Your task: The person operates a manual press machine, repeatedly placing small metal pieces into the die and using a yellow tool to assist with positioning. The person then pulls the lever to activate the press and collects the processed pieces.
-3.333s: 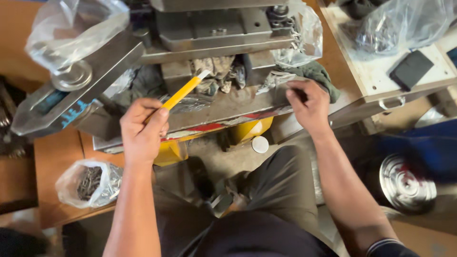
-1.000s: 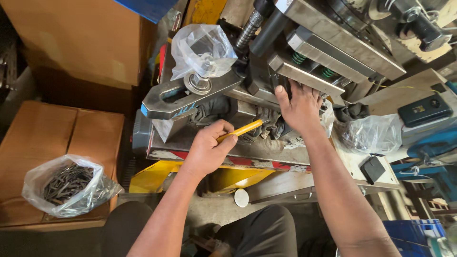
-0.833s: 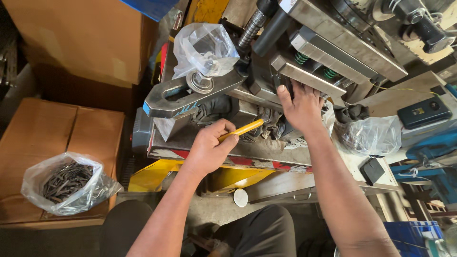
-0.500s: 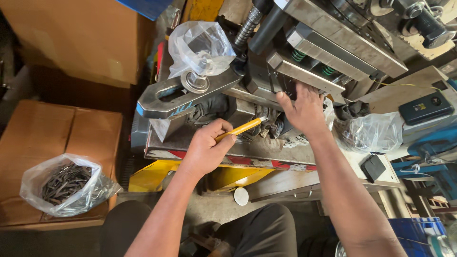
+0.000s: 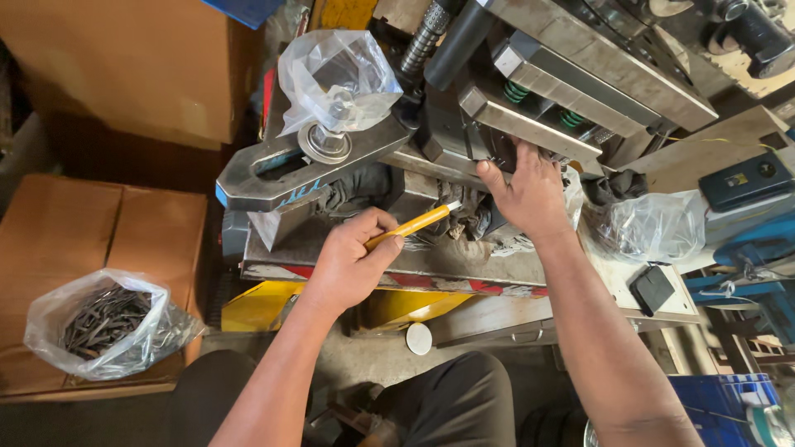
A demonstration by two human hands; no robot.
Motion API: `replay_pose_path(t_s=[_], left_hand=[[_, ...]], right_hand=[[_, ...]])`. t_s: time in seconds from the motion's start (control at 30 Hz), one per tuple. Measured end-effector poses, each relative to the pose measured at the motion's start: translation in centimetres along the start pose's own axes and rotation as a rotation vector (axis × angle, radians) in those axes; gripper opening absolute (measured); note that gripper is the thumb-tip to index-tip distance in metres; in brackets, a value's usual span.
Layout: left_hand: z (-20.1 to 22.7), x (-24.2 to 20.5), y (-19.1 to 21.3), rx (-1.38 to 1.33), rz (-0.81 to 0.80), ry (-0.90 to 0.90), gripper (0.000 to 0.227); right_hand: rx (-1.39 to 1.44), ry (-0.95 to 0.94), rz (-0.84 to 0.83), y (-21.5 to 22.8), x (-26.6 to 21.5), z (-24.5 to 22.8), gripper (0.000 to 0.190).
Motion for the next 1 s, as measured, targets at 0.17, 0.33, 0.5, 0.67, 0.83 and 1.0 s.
replay_pose_path(t_s=[0.17,0.33,0.5,0.67,0.83,1.0], left_hand=[[0.0,-0.2,0.0,0.025,0.015,0.006,0.004],[-0.5,-0.1,0.2,0.082,0.047,0.027,0.005],[-0.7,-0.2,0.4,0.066,0.043,-0.018,0.005],[-0.7,0.0,0.2,0.06,0.053,0.017,0.006],[-0.8,0.1,0.2,-0.009,0.042,-0.035,0.006],[-0.7,0.1,0.0,0.04,0.03,-0.017,0.005]], right_hand=[[-0.077,0.007,0.014,0.3,-0.2,-0.8,0.076],[-0.16,-0.001,-0.025,0.2,0.1,-0.8,0.094],[-0.13,-0.022,-0.061,0.2,0.6,-0.9,0.099],[-0.118,-0.232,-0.172,-0.5,0.1,0.8,0.108],[-0.142,-0.237,-0.198,-0.9,-0.2,2.8,0.113],[-0.143,-0.103,-0.172,-1.3,0.2,3.5,0.106]])
Point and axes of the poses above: each hand's wrist, its own x-axis towards the middle knuckle, its own y-axis out of the back of the hand, z = x × y, the point moved 8 cm from there along x, towards the middle knuckle, and after that the axes turned 7 degrees about -z, right-handed, at the moved point
